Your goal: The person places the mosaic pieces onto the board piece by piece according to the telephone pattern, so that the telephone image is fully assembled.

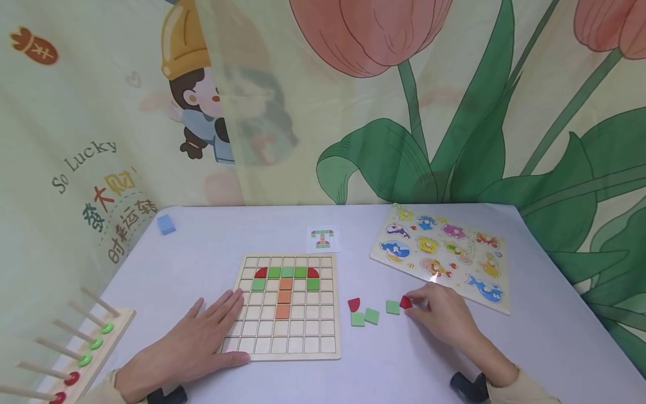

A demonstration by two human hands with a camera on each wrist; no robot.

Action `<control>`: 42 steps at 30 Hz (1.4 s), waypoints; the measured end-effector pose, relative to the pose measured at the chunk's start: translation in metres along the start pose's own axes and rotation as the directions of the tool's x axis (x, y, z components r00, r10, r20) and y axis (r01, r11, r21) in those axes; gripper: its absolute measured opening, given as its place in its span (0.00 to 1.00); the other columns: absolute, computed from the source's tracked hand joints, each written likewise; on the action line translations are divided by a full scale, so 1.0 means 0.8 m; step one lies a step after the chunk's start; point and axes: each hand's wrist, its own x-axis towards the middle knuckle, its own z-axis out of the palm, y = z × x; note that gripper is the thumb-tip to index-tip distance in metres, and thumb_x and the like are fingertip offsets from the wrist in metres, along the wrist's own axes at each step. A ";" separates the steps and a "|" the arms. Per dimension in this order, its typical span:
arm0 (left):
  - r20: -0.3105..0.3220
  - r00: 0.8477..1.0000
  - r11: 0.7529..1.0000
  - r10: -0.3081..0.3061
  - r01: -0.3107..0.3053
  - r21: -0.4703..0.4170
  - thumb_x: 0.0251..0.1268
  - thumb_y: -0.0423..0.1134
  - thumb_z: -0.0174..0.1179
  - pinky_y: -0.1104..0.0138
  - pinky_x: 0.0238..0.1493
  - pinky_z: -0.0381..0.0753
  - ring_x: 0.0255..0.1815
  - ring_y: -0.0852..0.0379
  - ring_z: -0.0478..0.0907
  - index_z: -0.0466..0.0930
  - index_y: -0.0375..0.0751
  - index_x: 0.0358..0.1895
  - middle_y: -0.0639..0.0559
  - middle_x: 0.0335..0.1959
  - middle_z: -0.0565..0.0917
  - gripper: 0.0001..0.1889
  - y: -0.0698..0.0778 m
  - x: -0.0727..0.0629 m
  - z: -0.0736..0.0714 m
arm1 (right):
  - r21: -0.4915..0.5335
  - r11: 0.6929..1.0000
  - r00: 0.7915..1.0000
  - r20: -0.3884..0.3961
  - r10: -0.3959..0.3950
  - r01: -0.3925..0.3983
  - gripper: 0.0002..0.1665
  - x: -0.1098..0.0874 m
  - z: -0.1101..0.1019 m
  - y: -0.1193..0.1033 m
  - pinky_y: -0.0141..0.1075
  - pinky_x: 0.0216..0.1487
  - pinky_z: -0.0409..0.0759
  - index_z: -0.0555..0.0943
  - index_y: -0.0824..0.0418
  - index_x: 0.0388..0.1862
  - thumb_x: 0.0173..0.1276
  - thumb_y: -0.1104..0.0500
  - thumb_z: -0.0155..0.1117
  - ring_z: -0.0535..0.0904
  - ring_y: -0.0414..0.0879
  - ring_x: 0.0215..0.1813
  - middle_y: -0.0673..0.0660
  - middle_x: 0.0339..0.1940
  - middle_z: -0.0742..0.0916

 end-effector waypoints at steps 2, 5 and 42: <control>0.003 1.000 1.000 -0.003 0.003 -0.006 0.59 0.79 0.54 0.30 0.76 0.51 0.86 0.43 0.51 0.55 0.35 0.81 0.43 0.85 0.54 0.59 0.000 0.000 0.001 | -0.001 1.000 1.000 0.011 -0.003 0.003 0.20 0.003 0.000 -0.001 0.27 0.27 0.73 0.90 0.60 0.50 0.58 0.59 0.80 0.74 0.42 0.32 0.53 0.38 0.90; 0.009 1.000 1.000 -0.007 0.007 -0.011 0.59 0.79 0.54 0.31 0.76 0.51 0.86 0.43 0.50 0.55 0.35 0.81 0.43 0.85 0.54 0.59 0.000 -0.001 0.001 | -0.002 1.000 0.999 0.032 -0.002 0.002 0.20 0.006 0.001 -0.004 0.28 0.27 0.72 0.90 0.60 0.51 0.59 0.59 0.79 0.73 0.42 0.31 0.53 0.37 0.89; 0.005 1.000 1.000 -0.002 0.002 -0.003 0.60 0.79 0.53 0.31 0.76 0.51 0.86 0.43 0.52 0.55 0.36 0.81 0.43 0.85 0.55 0.59 -0.001 -0.001 0.000 | -0.031 0.993 0.992 -0.047 -0.116 0.115 0.17 0.015 -0.006 -0.053 0.27 0.31 0.73 0.90 0.57 0.49 0.60 0.60 0.79 0.75 0.42 0.35 0.50 0.37 0.89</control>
